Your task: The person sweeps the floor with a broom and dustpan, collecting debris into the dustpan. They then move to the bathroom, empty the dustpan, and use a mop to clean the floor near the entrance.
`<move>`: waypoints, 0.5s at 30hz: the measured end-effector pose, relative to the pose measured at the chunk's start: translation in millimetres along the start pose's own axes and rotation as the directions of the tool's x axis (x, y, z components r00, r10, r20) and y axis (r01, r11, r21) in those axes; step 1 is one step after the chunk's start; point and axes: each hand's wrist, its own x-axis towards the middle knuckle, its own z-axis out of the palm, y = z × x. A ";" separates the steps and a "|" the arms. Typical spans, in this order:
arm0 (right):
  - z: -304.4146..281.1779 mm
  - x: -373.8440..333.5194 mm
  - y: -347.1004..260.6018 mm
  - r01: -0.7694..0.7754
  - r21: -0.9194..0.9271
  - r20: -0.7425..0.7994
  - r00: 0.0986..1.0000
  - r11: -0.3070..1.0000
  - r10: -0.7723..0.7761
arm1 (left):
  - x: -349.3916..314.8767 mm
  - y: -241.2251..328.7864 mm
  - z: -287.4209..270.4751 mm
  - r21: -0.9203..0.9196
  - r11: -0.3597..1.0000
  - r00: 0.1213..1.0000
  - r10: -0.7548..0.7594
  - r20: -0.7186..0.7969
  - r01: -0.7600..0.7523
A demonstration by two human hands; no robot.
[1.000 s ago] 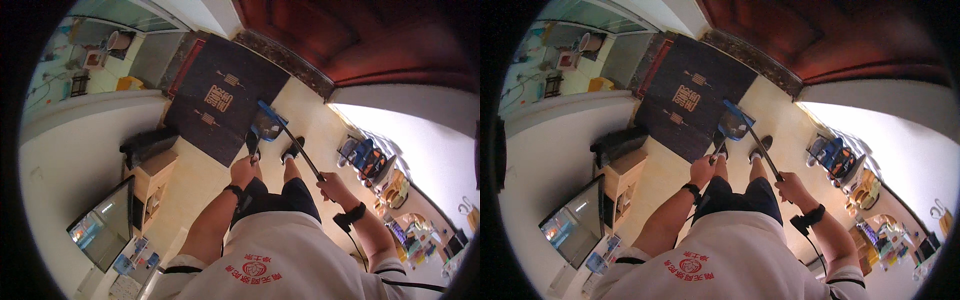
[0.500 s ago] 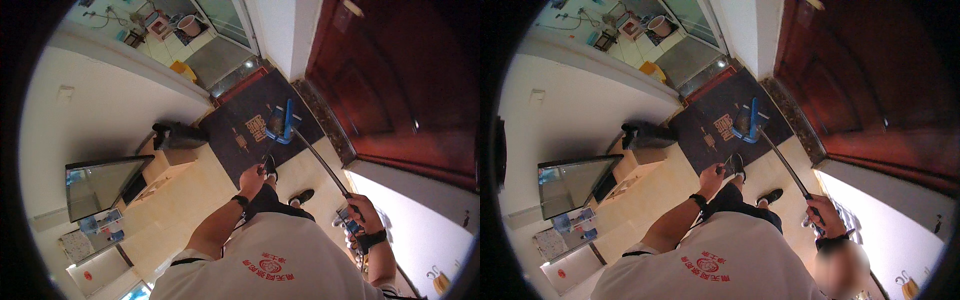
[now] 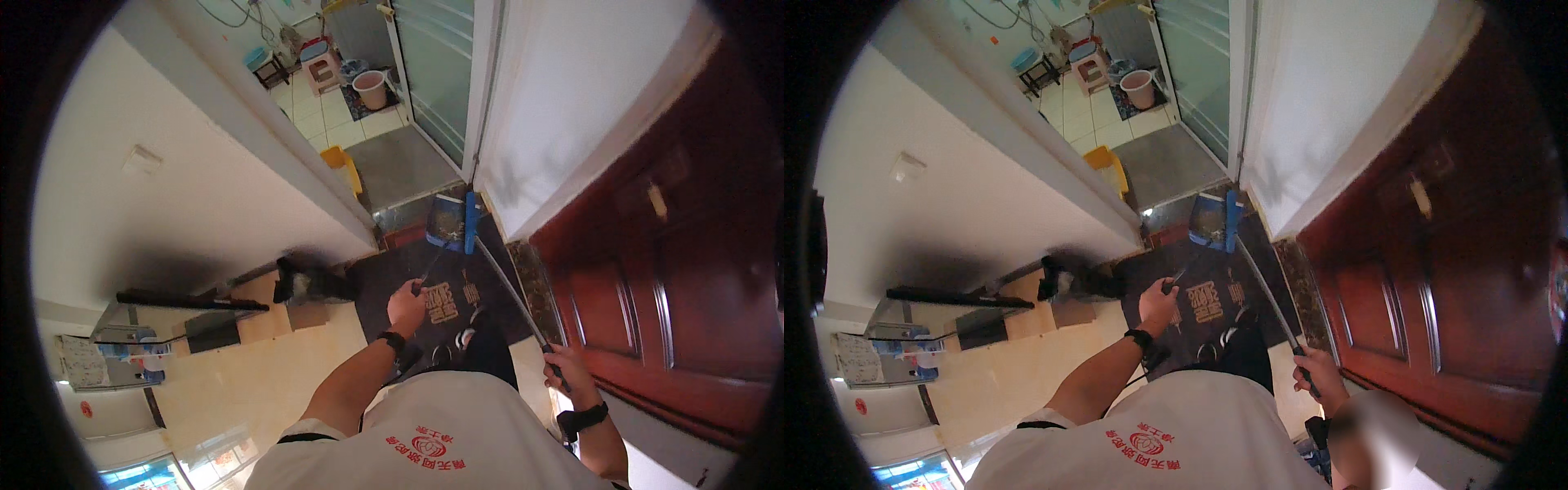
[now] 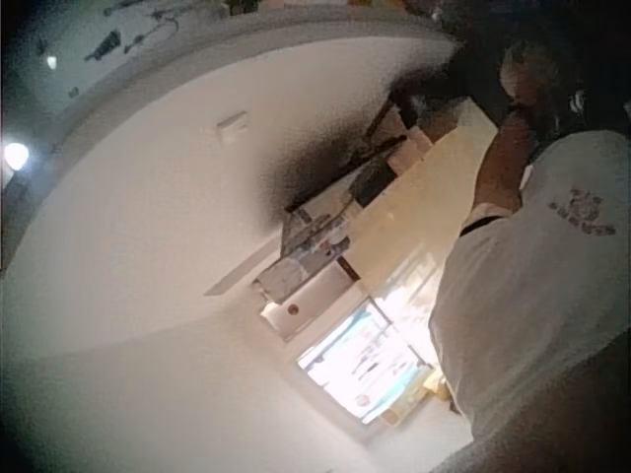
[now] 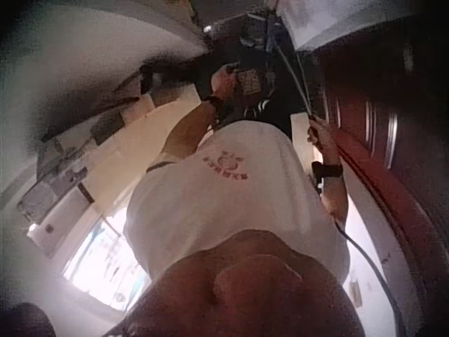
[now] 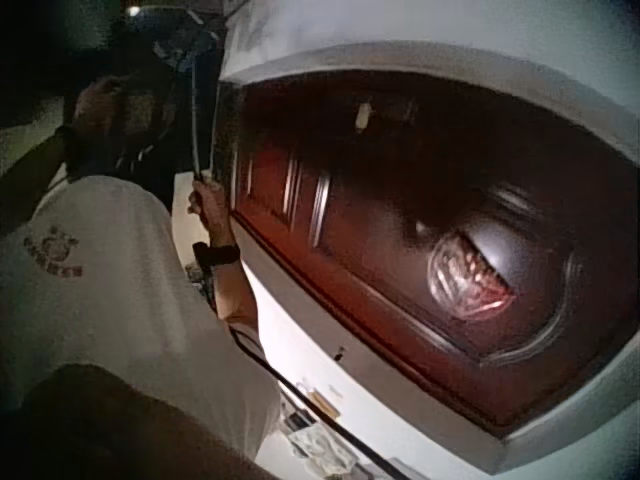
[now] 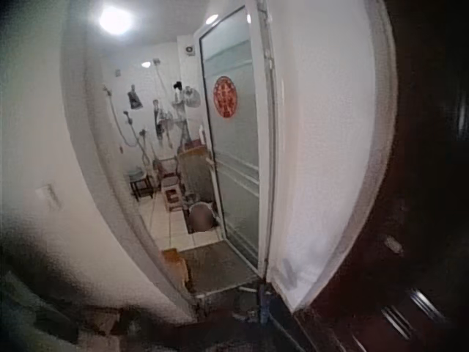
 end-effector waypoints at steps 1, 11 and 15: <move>2.7 17.3 -16.3 0.005 -0.041 0.010 1.000 0.999 -0.004 | 23.8 6.2 -4.0 -0.042 0.998 0.999 -0.038 -0.002 0.038; 60.0 207.5 -256.6 0.018 -0.354 0.172 0.984 0.935 0.047 | 277.4 90.9 -59.0 0.003 0.985 0.957 -0.168 -0.235 0.173; 110.1 261.8 -372.1 0.040 -0.463 0.183 0.982 0.886 0.051 | 380.5 114.8 -91.6 -0.095 0.972 0.934 -0.233 -0.270 0.215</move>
